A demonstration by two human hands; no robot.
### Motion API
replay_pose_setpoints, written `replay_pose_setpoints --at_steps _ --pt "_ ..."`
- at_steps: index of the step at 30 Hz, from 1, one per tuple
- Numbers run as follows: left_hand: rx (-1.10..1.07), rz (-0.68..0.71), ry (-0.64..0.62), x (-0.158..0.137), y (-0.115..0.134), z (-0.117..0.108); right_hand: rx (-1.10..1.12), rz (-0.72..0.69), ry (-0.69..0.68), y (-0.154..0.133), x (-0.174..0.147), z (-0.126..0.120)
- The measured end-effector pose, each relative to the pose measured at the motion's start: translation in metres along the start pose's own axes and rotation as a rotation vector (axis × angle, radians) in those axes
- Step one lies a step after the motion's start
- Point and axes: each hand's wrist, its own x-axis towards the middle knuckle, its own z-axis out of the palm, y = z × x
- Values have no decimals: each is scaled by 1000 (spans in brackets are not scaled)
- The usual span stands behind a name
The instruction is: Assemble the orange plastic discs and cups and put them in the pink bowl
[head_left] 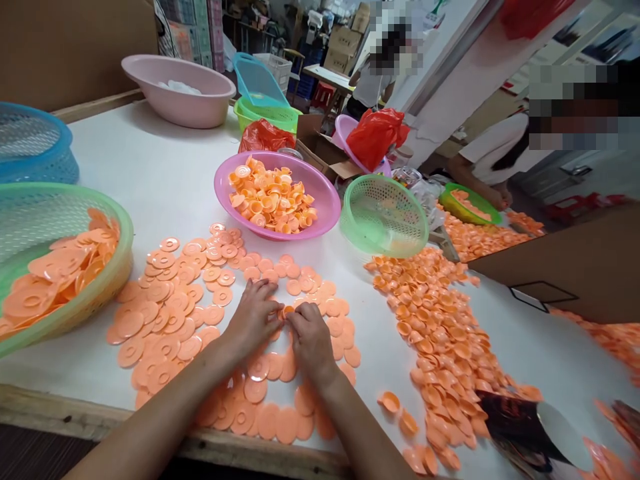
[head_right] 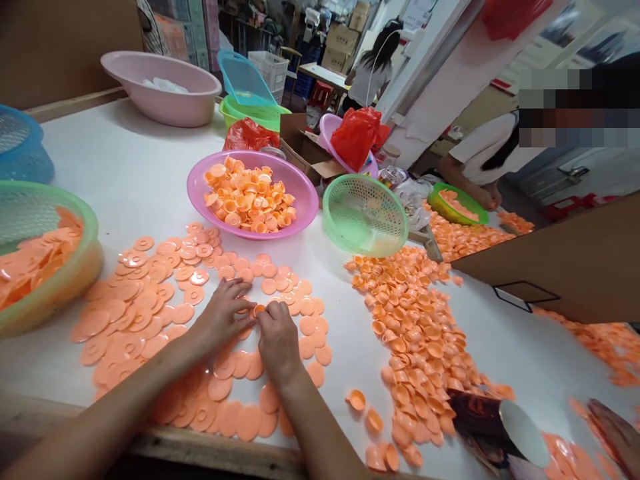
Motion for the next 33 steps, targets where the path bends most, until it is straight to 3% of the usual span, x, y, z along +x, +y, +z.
replay_pose_setpoints --at_steps 3,8,14,18,22,25,28,30,33 --pt "-78 -106 -33 11 9 -10 -28 -33 34 0 -1 3" --pt "-176 -305 -230 26 20 -11 -24 -58 73 0 -2 8" --pt "-177 -371 -244 26 24 -1 -60 -117 118 0 -5 19" --pt "-203 -371 -265 41 26 -13 -9 -83 117 2 -9 15" --pt "-242 -392 -170 25 7 -54 160 1 132 0 27 -18" --pt "-179 -419 -114 -13 -11 -83 247 66 347 -4 93 -60" --pt "-69 -356 -181 -47 -17 -90 307 112 534 -1 148 -103" --pt "-5 -275 -219 -57 -15 -81 317 130 547 7 149 -122" --pt "56 -200 -195 -53 -14 -58 257 214 401 32 92 -137"
